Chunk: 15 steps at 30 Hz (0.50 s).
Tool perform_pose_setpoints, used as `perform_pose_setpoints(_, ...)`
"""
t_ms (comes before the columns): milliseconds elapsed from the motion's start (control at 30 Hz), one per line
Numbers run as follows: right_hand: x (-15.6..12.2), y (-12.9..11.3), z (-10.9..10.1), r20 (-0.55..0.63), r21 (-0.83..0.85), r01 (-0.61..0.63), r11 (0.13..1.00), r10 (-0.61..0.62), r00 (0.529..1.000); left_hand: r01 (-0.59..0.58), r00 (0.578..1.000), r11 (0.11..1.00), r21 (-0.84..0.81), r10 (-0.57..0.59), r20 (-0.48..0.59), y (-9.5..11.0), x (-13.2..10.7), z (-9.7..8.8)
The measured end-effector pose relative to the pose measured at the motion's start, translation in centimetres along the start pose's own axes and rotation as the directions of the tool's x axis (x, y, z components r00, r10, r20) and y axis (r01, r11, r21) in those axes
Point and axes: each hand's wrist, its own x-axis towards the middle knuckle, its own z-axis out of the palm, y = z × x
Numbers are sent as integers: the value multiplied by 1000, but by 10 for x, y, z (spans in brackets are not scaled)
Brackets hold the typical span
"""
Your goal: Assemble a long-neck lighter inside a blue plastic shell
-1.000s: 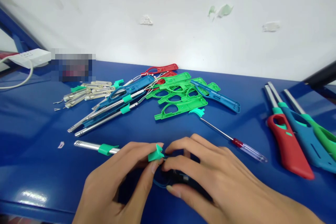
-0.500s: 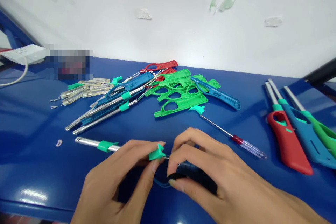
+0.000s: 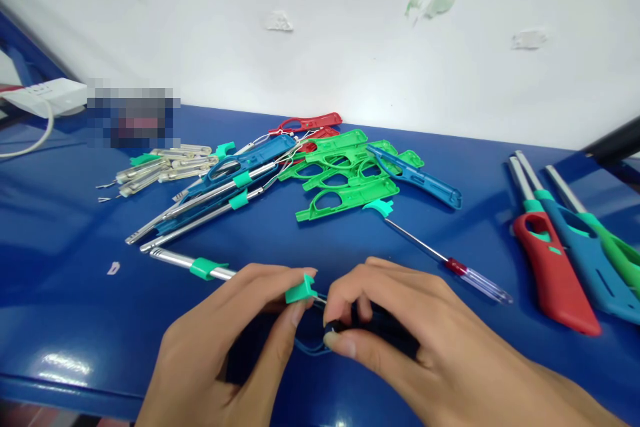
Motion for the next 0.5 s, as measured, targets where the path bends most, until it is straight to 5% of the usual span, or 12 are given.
perform_pose_setpoints(333, 2, -4, -7, -104, -44, 45, 998, -49, 993, 3, 1000, 999, 32, -4, 19, 1, 1, 0)
perform_pose_setpoints(500, 17, -26, -7, -205, 72, 91, 993, -75, 976, 29, 999, 999, 34, -30, 32, 4, 2, 0)
